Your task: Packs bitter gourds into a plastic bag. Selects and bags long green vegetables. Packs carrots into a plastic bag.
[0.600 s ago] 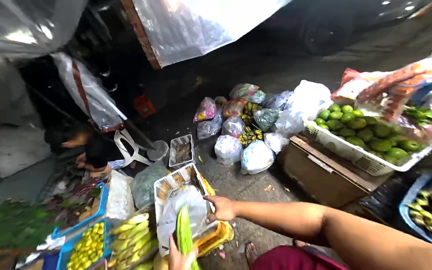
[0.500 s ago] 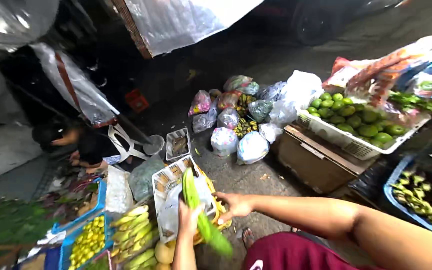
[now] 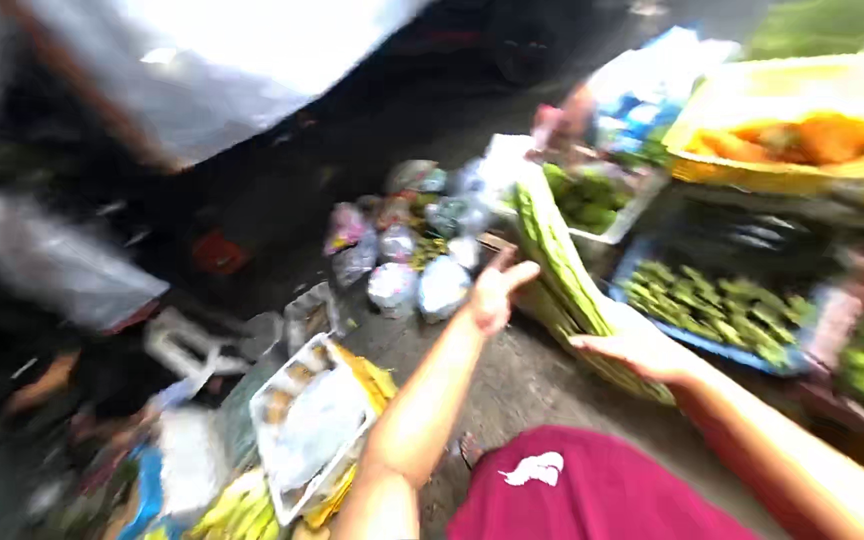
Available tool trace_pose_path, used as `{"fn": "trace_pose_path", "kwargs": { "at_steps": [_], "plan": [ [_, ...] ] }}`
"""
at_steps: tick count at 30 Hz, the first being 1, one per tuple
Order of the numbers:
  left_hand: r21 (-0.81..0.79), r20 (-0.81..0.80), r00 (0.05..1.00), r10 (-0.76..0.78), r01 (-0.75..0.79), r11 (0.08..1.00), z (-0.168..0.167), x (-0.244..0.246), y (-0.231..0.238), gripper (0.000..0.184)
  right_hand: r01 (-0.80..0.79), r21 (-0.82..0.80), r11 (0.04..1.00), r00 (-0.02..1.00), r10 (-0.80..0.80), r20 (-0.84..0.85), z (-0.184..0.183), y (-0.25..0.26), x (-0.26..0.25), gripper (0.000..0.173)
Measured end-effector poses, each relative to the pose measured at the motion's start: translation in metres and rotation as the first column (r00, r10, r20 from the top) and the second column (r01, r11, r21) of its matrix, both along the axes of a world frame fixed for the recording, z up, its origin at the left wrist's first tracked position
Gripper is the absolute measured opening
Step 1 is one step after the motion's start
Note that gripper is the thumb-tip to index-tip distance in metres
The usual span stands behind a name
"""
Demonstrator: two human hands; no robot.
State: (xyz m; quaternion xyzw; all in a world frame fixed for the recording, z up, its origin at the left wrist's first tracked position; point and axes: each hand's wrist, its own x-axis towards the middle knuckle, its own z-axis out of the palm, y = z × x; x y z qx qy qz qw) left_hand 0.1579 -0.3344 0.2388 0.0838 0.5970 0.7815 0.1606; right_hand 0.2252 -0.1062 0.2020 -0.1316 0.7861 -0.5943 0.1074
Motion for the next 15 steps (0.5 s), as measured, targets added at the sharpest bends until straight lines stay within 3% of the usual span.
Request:
{"fn": "trace_pose_path", "kwargs": {
  "at_steps": [2,5,8,12,15],
  "plan": [
    [-0.001,0.012,0.984,-0.180,0.180,0.984,-0.023,-0.006,0.054,0.052,0.041,-0.050,0.998,0.998,-0.039,0.051,-0.007,0.056,0.021,0.074],
    [-0.026,-0.033,0.967,-0.254,0.253,0.967,-0.031,-0.010,0.133,0.036,0.222,-0.105,0.969,0.971,-0.211,0.108,-0.017,0.131,0.047,0.067],
    [-0.144,-0.188,0.916,-0.355,0.332,0.932,-0.022,-0.016,0.179,0.036,0.449,0.083,0.890,0.886,-0.456,0.089,-0.013,0.192,0.084,0.061],
    [-0.401,-0.515,0.728,-0.453,0.262,0.878,0.048,-0.049,0.212,0.040,0.655,0.241,0.716,0.732,-0.680,0.030,-0.002,0.250,0.135,0.062],
    [-0.464,-0.640,0.579,-0.505,0.232,0.855,0.099,-0.088,0.230,0.041,0.757,0.289,0.587,0.604,-0.796,0.034,-0.001,0.274,0.161,0.075]
  ]
}}
